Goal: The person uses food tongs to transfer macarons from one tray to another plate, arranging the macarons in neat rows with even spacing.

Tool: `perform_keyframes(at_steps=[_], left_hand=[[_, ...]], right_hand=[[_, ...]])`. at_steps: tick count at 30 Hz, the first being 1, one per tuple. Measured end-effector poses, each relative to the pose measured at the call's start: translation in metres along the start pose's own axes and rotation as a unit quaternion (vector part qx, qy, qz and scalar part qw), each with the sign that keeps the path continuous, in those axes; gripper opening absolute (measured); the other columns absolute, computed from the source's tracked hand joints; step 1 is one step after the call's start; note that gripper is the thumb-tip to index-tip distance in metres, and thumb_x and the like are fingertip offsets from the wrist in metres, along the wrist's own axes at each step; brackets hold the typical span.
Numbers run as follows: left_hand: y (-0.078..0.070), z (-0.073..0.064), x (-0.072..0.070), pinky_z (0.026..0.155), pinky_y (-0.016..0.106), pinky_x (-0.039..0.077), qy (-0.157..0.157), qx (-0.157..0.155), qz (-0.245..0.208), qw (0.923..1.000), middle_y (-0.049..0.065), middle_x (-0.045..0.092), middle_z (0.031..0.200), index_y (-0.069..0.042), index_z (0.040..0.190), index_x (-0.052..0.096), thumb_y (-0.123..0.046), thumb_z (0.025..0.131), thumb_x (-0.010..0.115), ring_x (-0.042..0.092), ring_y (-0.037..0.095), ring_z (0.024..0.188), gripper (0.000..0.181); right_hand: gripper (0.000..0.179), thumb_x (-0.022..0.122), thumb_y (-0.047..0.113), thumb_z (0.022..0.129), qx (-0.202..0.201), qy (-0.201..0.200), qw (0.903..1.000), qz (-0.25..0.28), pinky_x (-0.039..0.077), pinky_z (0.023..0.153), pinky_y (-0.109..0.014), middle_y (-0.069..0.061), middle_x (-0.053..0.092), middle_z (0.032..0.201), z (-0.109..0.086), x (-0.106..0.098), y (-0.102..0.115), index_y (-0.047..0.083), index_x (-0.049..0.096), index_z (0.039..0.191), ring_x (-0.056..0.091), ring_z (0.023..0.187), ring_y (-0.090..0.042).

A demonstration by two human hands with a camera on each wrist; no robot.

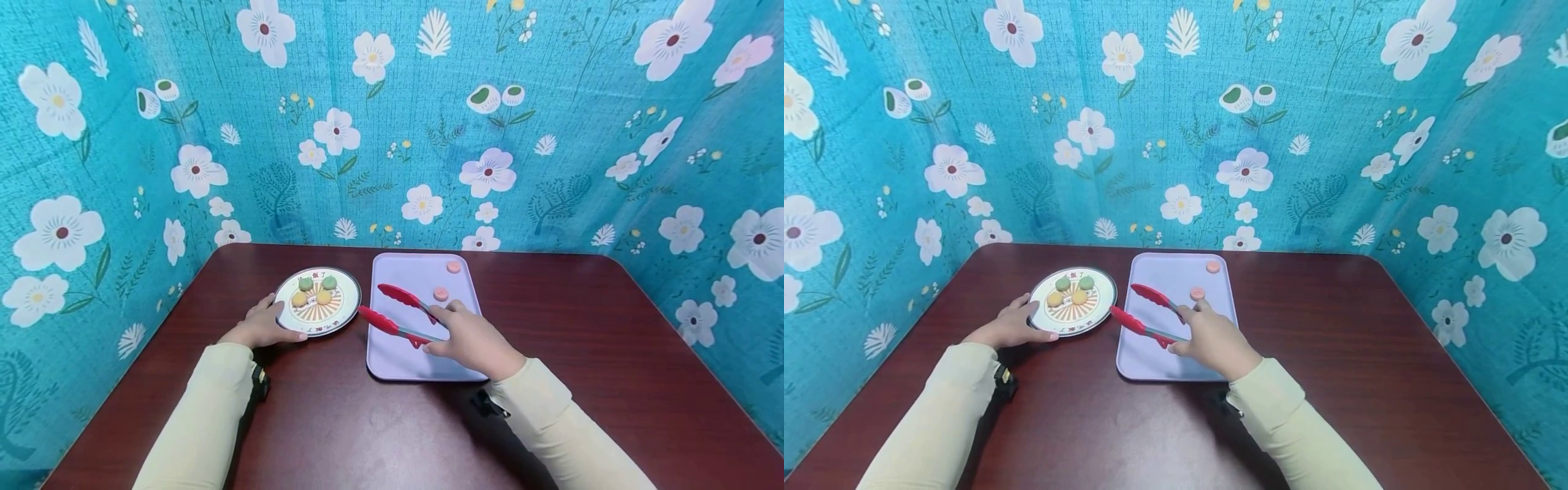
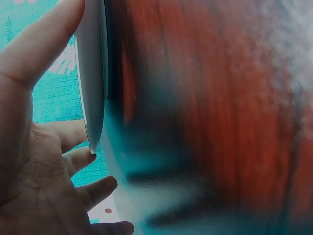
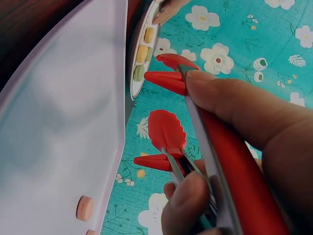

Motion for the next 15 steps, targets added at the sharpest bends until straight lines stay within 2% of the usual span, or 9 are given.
perform_keyframes(at_steps=[8, 15], left_hand=[[0.000, 0.000, -0.001, 0.103, 0.069, 0.028, 0.000, -0.002, 0.001, 1.0000, 0.029, 0.007, 0.154, 0.002, 0.151, 0.021, -0.050, 0.073, 0.078, 0.013, 0.049, 0.135, 0.109], [-0.001, -0.002, -0.002, 0.104, 0.068, 0.028, -0.001, -0.002, 0.002, 1.0000, 0.030, 0.008, 0.153, 0.003, 0.151, 0.020, -0.049, 0.073, 0.078, 0.014, 0.050, 0.134, 0.110]], right_hand=[[0.068, 0.085, 0.033, 0.073, 0.004, 0.004, 1.0000, 0.004, 0.049, 0.056, -0.026, -0.010, 0.057, 0.099, -0.005, -0.001, -0.007, 0.009, 0.059, 0.131, 0.052, 0.068, -0.015], [0.069, 0.084, 0.033, 0.074, 0.014, 0.002, 0.9999, 0.001, 0.048, 0.057, -0.027, -0.009, 0.056, 0.099, -0.011, 0.000, -0.015, 0.009, 0.058, 0.133, 0.053, 0.067, -0.015]])
Point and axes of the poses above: each hand's wrist, its own z-axis towards the middle knuckle, its own x-axis out of the palm, y = z × x, the point moved 3 cm from there along z, towards the middle knuckle
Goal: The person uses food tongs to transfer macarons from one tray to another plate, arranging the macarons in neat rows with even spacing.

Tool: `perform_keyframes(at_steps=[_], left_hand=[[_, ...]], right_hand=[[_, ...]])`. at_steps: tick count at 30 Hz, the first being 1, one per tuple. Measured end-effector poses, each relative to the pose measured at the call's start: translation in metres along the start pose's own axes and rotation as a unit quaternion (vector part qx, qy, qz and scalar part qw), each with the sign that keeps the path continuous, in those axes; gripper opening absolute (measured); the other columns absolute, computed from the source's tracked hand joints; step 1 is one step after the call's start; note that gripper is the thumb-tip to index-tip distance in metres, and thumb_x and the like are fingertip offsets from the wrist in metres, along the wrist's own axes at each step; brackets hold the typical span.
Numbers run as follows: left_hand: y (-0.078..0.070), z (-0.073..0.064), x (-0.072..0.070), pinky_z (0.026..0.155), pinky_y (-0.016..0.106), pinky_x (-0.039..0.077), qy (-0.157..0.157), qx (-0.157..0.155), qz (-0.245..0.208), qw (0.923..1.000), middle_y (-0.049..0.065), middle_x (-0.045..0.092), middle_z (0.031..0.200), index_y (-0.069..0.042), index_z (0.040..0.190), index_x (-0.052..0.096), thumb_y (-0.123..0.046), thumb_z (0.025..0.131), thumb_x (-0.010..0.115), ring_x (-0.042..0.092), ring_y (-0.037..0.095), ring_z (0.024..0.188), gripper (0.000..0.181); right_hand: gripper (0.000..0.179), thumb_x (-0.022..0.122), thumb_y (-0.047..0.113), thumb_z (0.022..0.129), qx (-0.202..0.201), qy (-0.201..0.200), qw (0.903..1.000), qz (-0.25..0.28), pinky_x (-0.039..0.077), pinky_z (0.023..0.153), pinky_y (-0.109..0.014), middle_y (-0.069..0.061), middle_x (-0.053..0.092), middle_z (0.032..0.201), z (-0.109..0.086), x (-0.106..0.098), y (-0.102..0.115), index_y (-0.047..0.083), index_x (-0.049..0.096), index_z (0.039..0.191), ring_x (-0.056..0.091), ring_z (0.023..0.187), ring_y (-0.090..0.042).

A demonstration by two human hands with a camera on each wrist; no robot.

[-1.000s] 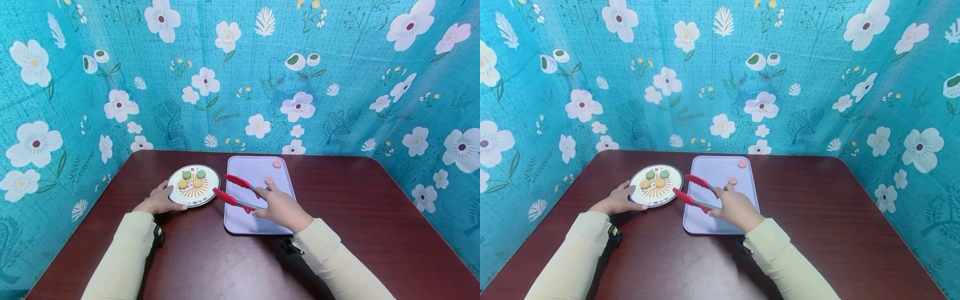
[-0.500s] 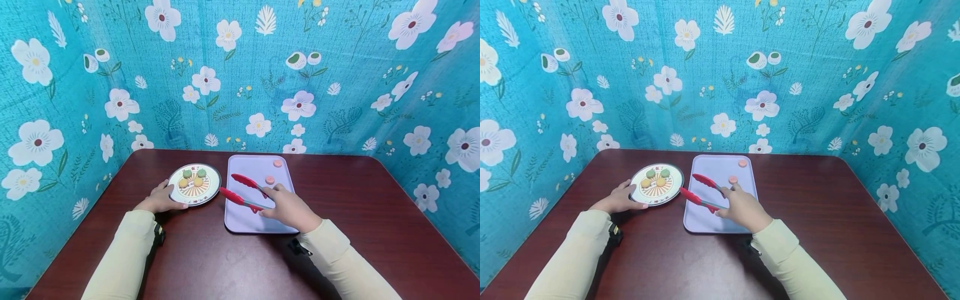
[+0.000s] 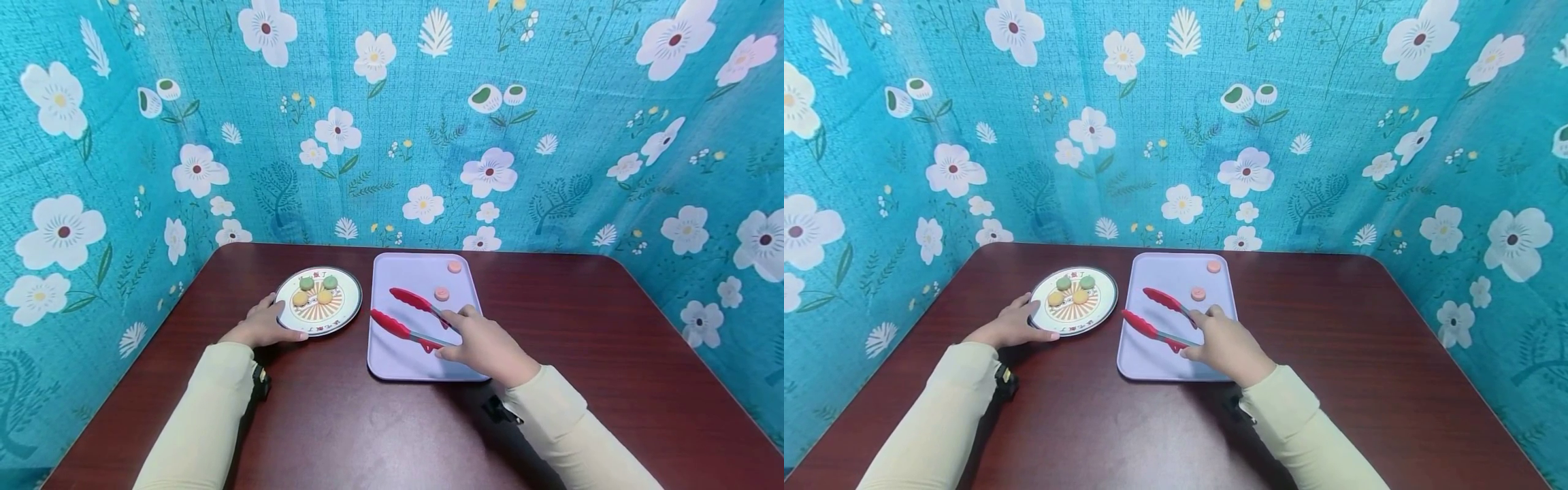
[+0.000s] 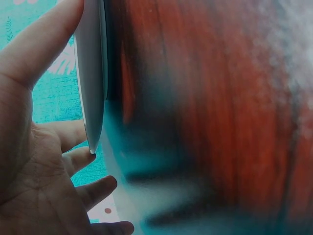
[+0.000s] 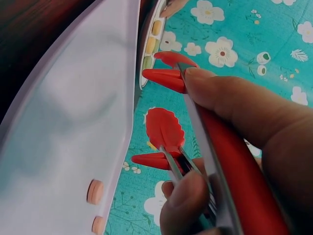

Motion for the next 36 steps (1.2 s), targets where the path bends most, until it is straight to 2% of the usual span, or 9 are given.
perform_keyframes(at_steps=[8, 16, 21, 27, 36], left_hand=[[0.001, 0.002, 0.001, 0.104, 0.067, 0.030, 0.000, -0.001, 0.000, 1.0000, 0.029, 0.008, 0.153, 0.002, 0.151, 0.020, -0.049, 0.073, 0.078, 0.015, 0.049, 0.134, 0.110], [0.000, -0.001, 0.000, 0.101, 0.067, 0.033, 0.000, -0.008, 0.000, 1.0000, 0.028, 0.007, 0.154, 0.002, 0.151, 0.021, -0.052, 0.072, 0.078, 0.014, 0.050, 0.134, 0.112], [-0.001, -0.002, -0.001, 0.099, 0.066, 0.037, 0.000, -0.009, -0.001, 1.0000, 0.028, 0.006, 0.154, 0.002, 0.151, 0.020, -0.052, 0.071, 0.079, 0.014, 0.050, 0.134, 0.112], [-0.001, -0.003, 0.000, 0.099, 0.066, 0.036, -0.001, -0.009, -0.004, 1.0000, 0.027, 0.007, 0.155, 0.001, 0.151, 0.020, -0.050, 0.072, 0.079, 0.015, 0.049, 0.134, 0.111], [0.001, 0.002, 0.001, 0.099, 0.066, 0.037, 0.001, -0.008, -0.004, 1.0000, 0.027, 0.007, 0.155, 0.001, 0.151, 0.020, -0.052, 0.071, 0.079, 0.015, 0.048, 0.134, 0.113]], right_hand=[[0.071, 0.084, 0.031, 0.074, 0.010, -0.003, 0.9999, 0.004, 0.049, 0.059, -0.026, -0.010, 0.056, 0.098, -0.006, 0.000, -0.009, 0.008, 0.056, 0.135, 0.053, 0.071, -0.015], [0.073, 0.086, 0.030, 0.071, 0.027, -0.004, 0.9994, 0.022, 0.054, 0.061, -0.030, -0.011, 0.055, 0.100, -0.009, -0.001, -0.016, 0.007, 0.057, 0.135, 0.054, 0.076, -0.017], [0.075, 0.085, 0.032, 0.071, 0.031, -0.004, 0.9993, 0.020, 0.053, 0.060, -0.029, -0.011, 0.054, 0.100, -0.010, -0.003, -0.021, 0.007, 0.055, 0.136, 0.054, 0.075, -0.017], [0.075, 0.085, 0.032, 0.072, 0.036, -0.008, 0.9991, 0.021, 0.052, 0.058, -0.029, -0.012, 0.054, 0.099, -0.012, -0.005, -0.025, 0.006, 0.056, 0.135, 0.053, 0.073, -0.017], [0.074, 0.085, 0.031, 0.071, 0.040, -0.015, 0.9988, 0.022, 0.051, 0.056, -0.029, -0.012, 0.054, 0.097, -0.014, -0.006, -0.030, 0.005, 0.056, 0.134, 0.053, 0.071, -0.017]])
Point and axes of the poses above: each hand's wrist, its own z-axis towards the middle knuckle, its own x-axis out of the palm, y = z × x, the point moved 3 cm from there along z, towards the middle knuckle
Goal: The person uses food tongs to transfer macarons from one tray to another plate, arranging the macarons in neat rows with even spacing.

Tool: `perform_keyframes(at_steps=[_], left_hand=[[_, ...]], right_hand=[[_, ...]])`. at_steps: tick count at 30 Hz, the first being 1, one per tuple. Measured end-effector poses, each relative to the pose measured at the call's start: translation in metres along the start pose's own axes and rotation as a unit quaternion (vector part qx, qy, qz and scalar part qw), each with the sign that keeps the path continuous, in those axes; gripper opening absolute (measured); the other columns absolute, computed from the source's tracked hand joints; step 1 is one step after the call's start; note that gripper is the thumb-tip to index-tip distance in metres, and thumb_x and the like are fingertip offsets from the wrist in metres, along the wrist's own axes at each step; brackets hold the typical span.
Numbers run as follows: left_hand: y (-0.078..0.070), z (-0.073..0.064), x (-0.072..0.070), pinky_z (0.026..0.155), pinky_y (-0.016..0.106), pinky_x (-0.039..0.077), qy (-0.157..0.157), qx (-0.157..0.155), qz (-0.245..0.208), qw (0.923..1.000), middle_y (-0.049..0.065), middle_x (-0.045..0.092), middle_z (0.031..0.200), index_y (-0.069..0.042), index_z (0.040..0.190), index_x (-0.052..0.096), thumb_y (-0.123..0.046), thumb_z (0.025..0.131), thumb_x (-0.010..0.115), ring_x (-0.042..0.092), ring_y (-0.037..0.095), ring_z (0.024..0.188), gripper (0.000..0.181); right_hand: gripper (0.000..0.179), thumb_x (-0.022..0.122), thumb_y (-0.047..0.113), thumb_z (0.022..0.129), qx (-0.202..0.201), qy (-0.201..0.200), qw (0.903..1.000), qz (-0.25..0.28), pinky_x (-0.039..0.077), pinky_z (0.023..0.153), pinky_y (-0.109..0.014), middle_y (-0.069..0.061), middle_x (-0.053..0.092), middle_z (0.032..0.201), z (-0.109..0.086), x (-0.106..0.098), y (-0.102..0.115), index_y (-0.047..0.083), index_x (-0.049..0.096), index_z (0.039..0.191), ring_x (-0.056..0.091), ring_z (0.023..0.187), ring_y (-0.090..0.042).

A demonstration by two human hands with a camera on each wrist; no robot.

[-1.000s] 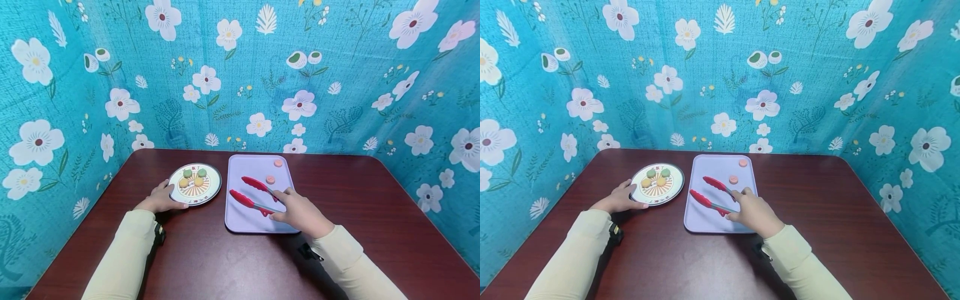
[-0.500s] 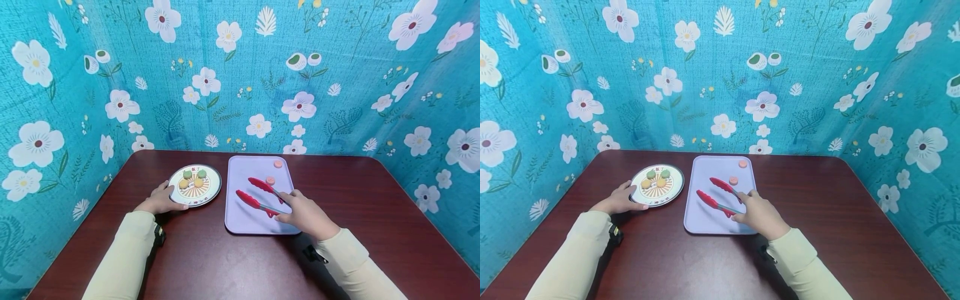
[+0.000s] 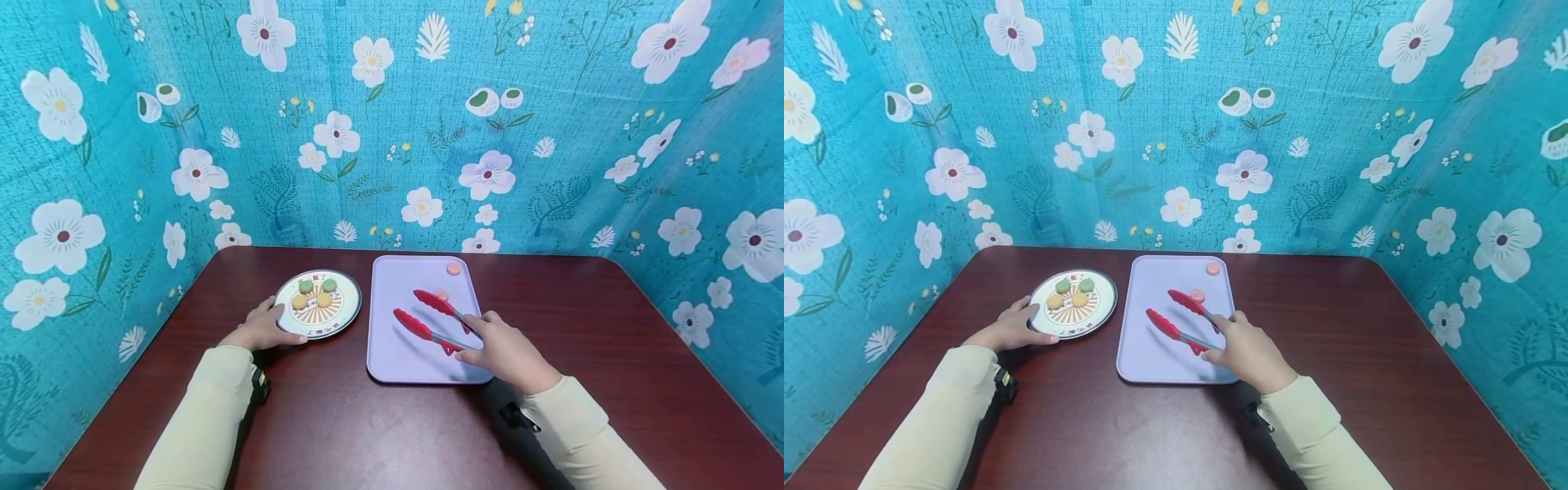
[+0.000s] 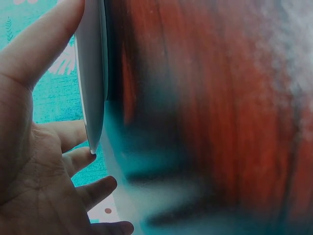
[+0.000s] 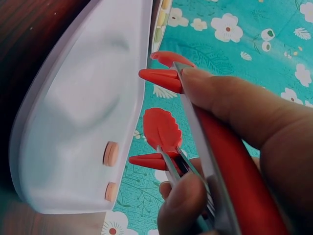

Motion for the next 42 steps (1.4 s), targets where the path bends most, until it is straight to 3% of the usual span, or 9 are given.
perform_keyframes(at_steps=[11, 42], left_hand=[[-0.002, -0.002, -0.001, 0.100, 0.069, 0.032, 0.000, 0.000, 0.008, 1.0000, 0.027, 0.008, 0.154, 0.001, 0.151, 0.021, -0.053, 0.071, 0.078, 0.016, 0.049, 0.134, 0.113], [-0.001, -0.002, -0.001, 0.100, 0.067, 0.034, 0.001, 0.003, 0.005, 1.0000, 0.028, 0.008, 0.154, 0.001, 0.151, 0.020, -0.051, 0.071, 0.078, 0.015, 0.049, 0.134, 0.112]], right_hand=[[0.076, 0.085, 0.030, 0.072, 0.010, -0.002, 0.9999, -0.002, 0.052, 0.057, -0.029, -0.016, 0.054, 0.103, -0.002, -0.002, -0.006, 0.001, 0.054, 0.135, 0.054, 0.072, -0.019], [0.078, 0.085, 0.029, 0.072, 0.031, -0.010, 0.9995, -0.003, 0.057, 0.060, -0.035, -0.023, 0.054, 0.112, 0.000, -0.007, -0.021, -0.002, 0.051, 0.136, 0.057, 0.074, -0.021]])
Point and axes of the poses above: each hand's wrist, its own z-axis towards the middle knuckle, its own x-axis out of the palm, y = z × x, the point moved 3 cm from there along z, towards the middle knuckle
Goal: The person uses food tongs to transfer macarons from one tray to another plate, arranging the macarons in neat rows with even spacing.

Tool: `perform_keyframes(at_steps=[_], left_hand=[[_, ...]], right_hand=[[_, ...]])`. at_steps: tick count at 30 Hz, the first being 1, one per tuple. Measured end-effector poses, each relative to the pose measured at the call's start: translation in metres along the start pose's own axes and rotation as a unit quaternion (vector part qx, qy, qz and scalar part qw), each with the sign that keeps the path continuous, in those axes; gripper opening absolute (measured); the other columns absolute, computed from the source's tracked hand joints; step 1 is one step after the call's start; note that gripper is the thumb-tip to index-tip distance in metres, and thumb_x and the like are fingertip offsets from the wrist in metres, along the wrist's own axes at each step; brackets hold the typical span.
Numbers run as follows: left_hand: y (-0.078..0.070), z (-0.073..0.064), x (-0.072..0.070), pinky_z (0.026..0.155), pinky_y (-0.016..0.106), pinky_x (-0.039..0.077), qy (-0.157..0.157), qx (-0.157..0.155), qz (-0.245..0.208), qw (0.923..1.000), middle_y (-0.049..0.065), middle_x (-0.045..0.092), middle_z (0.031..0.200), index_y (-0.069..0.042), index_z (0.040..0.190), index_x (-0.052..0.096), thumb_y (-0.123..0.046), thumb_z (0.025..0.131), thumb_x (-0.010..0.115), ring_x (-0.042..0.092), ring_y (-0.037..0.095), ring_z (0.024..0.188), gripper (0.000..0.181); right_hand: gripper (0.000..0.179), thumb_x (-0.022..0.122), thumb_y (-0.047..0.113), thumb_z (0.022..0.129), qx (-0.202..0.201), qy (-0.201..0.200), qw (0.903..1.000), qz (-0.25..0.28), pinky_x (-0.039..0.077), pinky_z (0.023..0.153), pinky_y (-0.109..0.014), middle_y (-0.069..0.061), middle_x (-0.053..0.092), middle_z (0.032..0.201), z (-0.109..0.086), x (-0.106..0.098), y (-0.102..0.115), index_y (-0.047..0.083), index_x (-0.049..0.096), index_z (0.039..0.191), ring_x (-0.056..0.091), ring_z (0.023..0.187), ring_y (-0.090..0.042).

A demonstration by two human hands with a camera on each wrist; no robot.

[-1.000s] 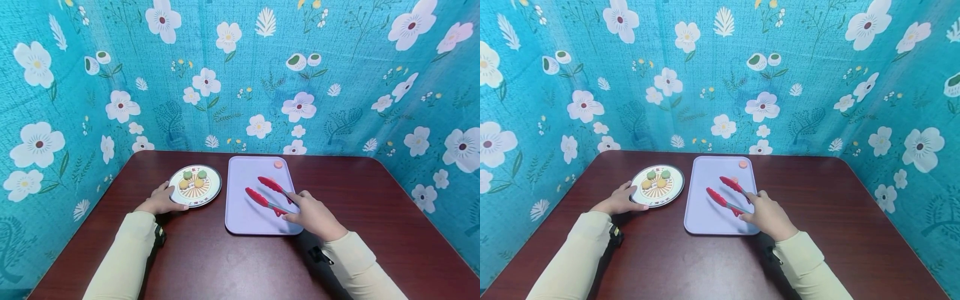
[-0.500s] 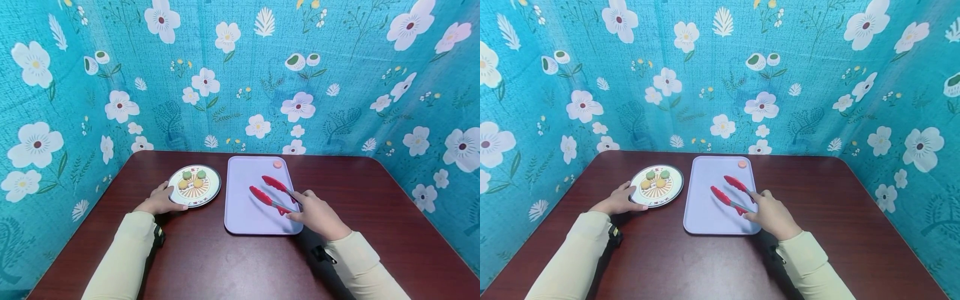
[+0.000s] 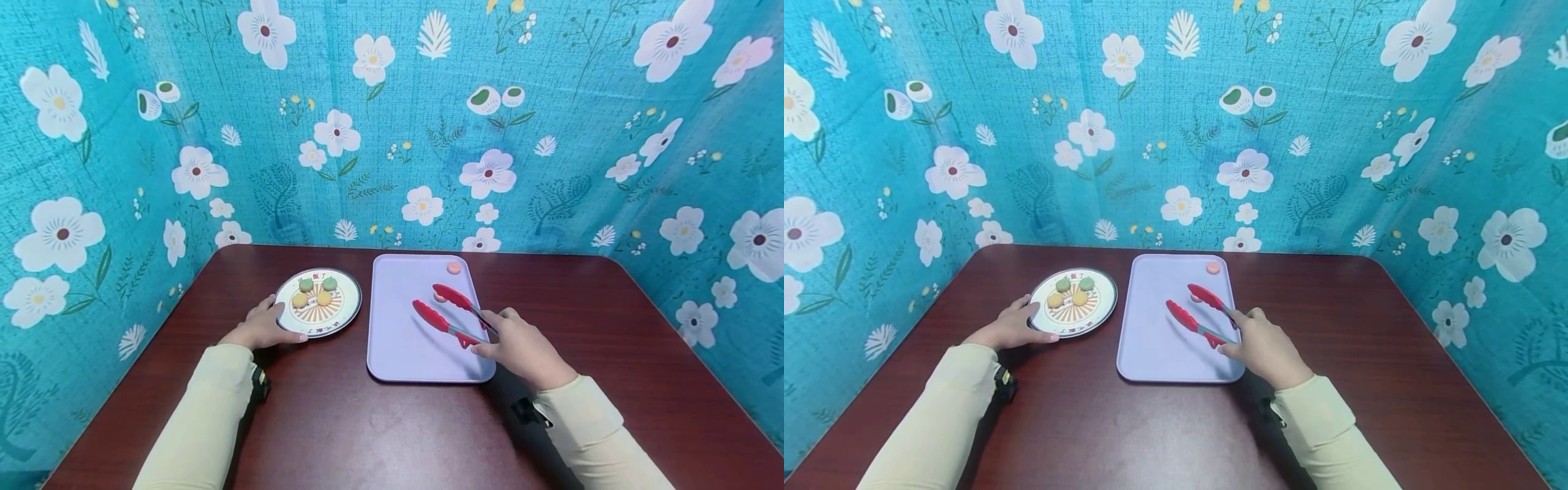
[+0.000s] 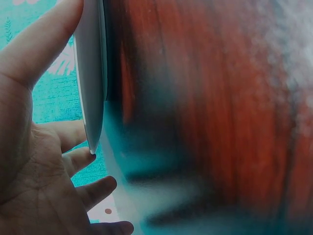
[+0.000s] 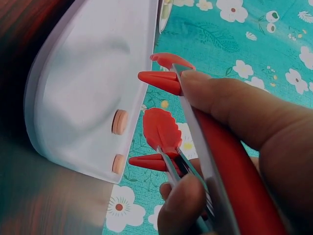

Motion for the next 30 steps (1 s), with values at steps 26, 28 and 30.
perform_keyframes(at_steps=[26, 28, 30], left_hand=[[0.000, 0.000, 0.001, 0.101, 0.069, 0.032, -0.002, 0.000, 0.005, 1.0000, 0.028, 0.008, 0.154, 0.001, 0.151, 0.021, -0.052, 0.071, 0.078, 0.015, 0.050, 0.134, 0.111], [0.000, 0.000, 0.000, 0.101, 0.069, 0.032, -0.002, 0.001, 0.007, 1.0000, 0.029, 0.008, 0.154, 0.002, 0.151, 0.021, -0.052, 0.071, 0.078, 0.015, 0.050, 0.133, 0.112], [0.000, 0.001, 0.000, 0.100, 0.068, 0.033, -0.001, 0.003, 0.007, 1.0000, 0.030, 0.008, 0.153, 0.002, 0.151, 0.021, -0.053, 0.071, 0.078, 0.015, 0.051, 0.133, 0.113]], right_hand=[[0.080, 0.085, 0.029, 0.072, 0.022, 0.001, 0.9997, -0.006, 0.057, 0.058, -0.035, -0.022, 0.053, 0.105, 0.008, -0.002, -0.011, -0.003, 0.050, 0.137, 0.056, 0.075, -0.023], [0.079, 0.085, 0.029, 0.072, 0.021, 0.001, 0.9997, -0.007, 0.056, 0.058, -0.035, -0.022, 0.053, 0.105, 0.008, -0.002, -0.012, -0.002, 0.050, 0.137, 0.056, 0.075, -0.023], [0.079, 0.085, 0.029, 0.073, 0.021, 0.001, 0.9997, -0.009, 0.056, 0.057, -0.035, -0.023, 0.053, 0.106, 0.008, -0.002, -0.012, -0.002, 0.050, 0.137, 0.056, 0.074, -0.023]])
Point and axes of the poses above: each hand's wrist, its own z-axis towards the middle knuckle, its own x-axis out of the palm, y = z × x, the point moved 3 cm from there along z, towards the middle knuckle
